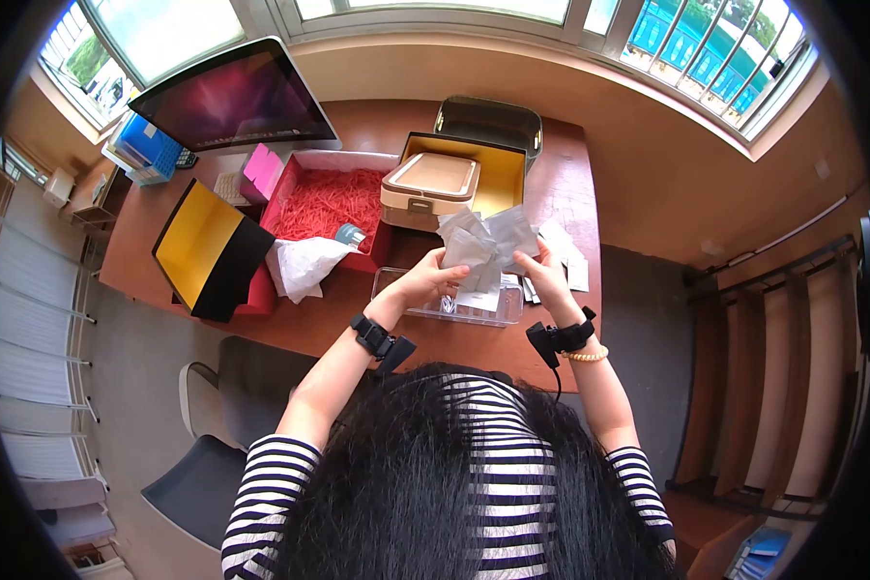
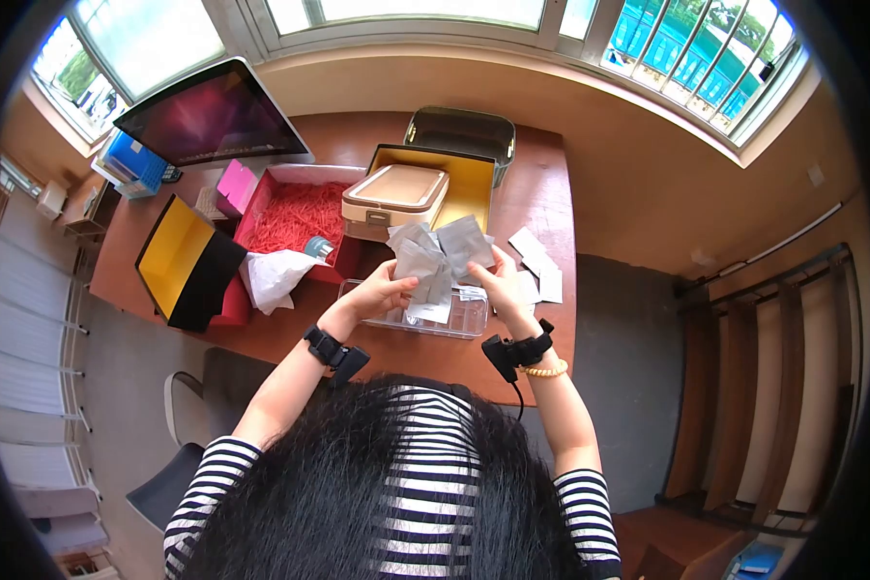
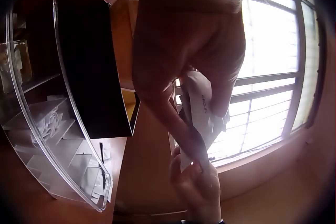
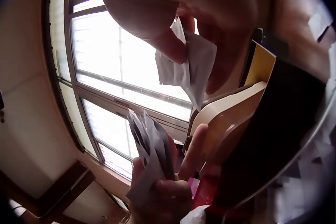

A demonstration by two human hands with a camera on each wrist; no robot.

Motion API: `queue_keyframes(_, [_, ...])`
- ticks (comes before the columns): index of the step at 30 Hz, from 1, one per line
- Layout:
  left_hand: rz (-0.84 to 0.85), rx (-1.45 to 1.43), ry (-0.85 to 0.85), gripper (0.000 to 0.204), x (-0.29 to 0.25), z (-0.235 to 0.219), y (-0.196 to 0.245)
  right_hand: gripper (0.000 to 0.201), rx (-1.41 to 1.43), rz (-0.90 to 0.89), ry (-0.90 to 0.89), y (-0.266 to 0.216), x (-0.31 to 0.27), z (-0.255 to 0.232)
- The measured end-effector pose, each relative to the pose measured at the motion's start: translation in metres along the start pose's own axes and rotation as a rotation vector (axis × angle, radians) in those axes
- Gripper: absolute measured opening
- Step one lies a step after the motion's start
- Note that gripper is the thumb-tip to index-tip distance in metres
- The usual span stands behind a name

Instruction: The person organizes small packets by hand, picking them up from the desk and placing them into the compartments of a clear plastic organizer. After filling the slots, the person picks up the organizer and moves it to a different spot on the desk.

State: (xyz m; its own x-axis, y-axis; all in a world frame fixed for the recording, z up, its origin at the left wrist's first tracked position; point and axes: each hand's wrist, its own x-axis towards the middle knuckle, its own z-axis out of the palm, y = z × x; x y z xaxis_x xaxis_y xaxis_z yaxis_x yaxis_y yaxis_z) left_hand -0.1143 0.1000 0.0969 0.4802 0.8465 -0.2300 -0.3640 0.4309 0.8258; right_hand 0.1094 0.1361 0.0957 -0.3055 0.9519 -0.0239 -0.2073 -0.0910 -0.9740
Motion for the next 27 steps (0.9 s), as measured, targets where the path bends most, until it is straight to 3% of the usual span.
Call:
queue_keyframes(5, [0.069,-0.036,-0.016,0.044,0.006,0.008,-0.004,0.042,-0.346,0.143,-0.16,-0.021,-0.012,0.016])
queue_keyframes(7, [0.071,0.062,0.067,0.041,0.003,0.009,0.001,0.039,-0.296,0.046,-0.158,-0.031,-0.017,0.025])
queue_keyframes(9, [0.064,0.223,0.071,0.039,-0.001,0.004,0.004,0.03,0.17,0.181,-0.119,-0.015,-0.008,0.016])
queue_keyframes(10, [0.061,0.381,0.078,0.038,-0.002,0.003,0.006,0.03,0.171,0.178,-0.118,-0.013,-0.005,0.011])
queue_keyframes(12, [0.047,0.4,0.044,0.037,-0.005,0.006,0.009,0.025,-0.243,0.214,-0.031,-0.014,-0.002,0.004])
queue_keyframes(15, [0.05,0.433,0.003,0.037,-0.009,0.009,0.012,0.027,-0.289,0.183,-0.076,-0.015,0.0,0.007])
queue_keyframes(20, [0.043,0.431,0.099,0.036,-0.015,0.014,0.017,0.02,-0.238,0.167,-0.122,-0.02,-0.005,0.011])
queue_keyframes(27, [0.074,0.34,0.13,0.041,-0.005,-0.007,-0.004,0.018,-0.106,0.112,-0.165,-0.01,-0.004,0.004])
